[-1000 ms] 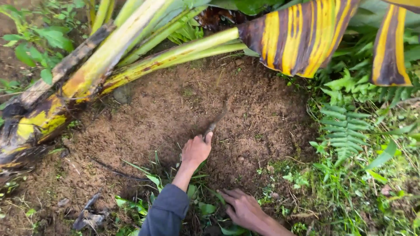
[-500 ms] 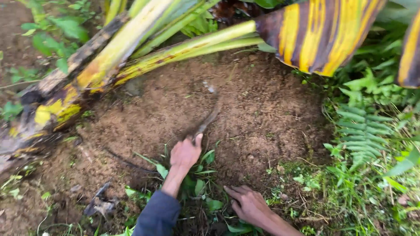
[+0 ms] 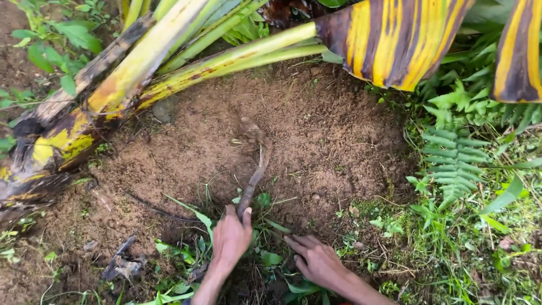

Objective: Clearing weeds and small plants from the ground using a hand sickle.

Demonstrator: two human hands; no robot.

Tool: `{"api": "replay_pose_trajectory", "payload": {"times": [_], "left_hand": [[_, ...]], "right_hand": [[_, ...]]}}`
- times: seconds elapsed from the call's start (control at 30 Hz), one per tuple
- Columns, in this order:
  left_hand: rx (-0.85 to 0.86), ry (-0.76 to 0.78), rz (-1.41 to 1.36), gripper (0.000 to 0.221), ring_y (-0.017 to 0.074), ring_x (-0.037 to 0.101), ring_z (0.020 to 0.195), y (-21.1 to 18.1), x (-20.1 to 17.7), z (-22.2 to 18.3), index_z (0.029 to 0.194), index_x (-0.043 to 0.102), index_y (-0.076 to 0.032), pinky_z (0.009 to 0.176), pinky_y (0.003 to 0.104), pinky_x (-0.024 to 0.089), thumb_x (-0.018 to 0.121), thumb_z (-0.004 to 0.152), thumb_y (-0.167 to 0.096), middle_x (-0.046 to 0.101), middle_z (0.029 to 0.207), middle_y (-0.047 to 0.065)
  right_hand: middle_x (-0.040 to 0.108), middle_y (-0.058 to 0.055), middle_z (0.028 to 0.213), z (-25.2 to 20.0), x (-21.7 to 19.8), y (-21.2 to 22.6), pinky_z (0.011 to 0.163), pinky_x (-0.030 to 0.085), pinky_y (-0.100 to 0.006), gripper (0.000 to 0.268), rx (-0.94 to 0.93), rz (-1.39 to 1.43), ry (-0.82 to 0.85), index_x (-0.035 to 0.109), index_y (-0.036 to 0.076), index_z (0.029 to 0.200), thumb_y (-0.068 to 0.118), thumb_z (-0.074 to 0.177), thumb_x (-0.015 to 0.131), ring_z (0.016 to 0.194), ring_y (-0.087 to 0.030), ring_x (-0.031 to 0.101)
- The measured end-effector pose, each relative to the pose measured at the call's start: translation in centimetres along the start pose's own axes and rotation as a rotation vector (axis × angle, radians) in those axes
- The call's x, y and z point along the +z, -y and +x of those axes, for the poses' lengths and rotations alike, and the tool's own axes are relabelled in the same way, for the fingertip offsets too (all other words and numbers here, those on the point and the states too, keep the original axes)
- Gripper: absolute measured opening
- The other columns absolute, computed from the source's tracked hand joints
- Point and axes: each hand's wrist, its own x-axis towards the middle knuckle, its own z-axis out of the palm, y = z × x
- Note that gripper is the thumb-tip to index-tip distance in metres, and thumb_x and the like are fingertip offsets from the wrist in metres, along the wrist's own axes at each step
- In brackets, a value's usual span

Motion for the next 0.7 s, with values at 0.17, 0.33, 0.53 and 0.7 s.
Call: {"api": "replay_pose_trajectory", "payload": {"times": [0.17, 0.33, 0.53, 0.7], "left_hand": [[-0.063, -0.29, 0.387, 0.022, 0.018, 0.062, 0.051, 1.7, -5.9, 3.2, 0.117, 0.042, -0.007, 0.046, 0.032, 0.053, 0.052, 0.107, -0.024, 0.069, 0.072, 0.005], [0.107, -0.582, 0.632, 0.017, 0.0165, 0.054, 0.037, 2.1, -9.0, 10.3, 0.113, 0.039, -0.014, 0.034, 0.032, 0.043, 0.047, 0.112, -0.028, 0.067, 0.055, 0.001], [0.145, -0.191, 0.836, 0.061, 0.017, 0.063, 0.047, -1.0, -10.8, 7.6, 0.162, 0.018, -0.014, 0.049, 0.035, 0.064, 0.04, 0.106, -0.003, 0.067, 0.065, 0.007], [0.236, 0.032, 0.931, 0.02, 0.0206, 0.078, 0.062, 3.9, -10.6, 0.9, 0.107, 0.072, -0.007, 0.061, 0.033, 0.069, 0.054, 0.102, 0.0, 0.079, 0.08, 0.009]], "right_hand": [[0.053, -0.023, 0.143, 0.4, 1.3, -1.0, 0.108, 0.049, -0.052, 0.052, -0.075, 0.0, -0.062, 0.051, 0.01, 0.144, 0.006, 0.092, 0.053, 0.119, -0.038, 0.066], [0.05, -0.021, 0.147, 0.5, 1.4, -1.1, 0.114, 0.039, -0.055, 0.051, -0.068, 0.0, -0.062, 0.049, 0.012, 0.146, 0.011, 0.095, 0.054, 0.129, -0.036, 0.058], [0.051, -0.021, 0.146, -0.2, -1.7, 0.5, 0.107, 0.051, -0.056, 0.045, -0.016, 0.01, 0.014, 0.054, 0.01, 0.14, 0.011, 0.096, 0.052, 0.122, -0.032, 0.066], [0.076, -0.015, 0.112, 2.7, -7.1, 0.6, 0.087, 0.068, -0.041, 0.025, -0.166, 0.03, -0.513, 0.072, 0.005, 0.115, 0.01, 0.097, 0.056, 0.103, -0.031, 0.075]]}}
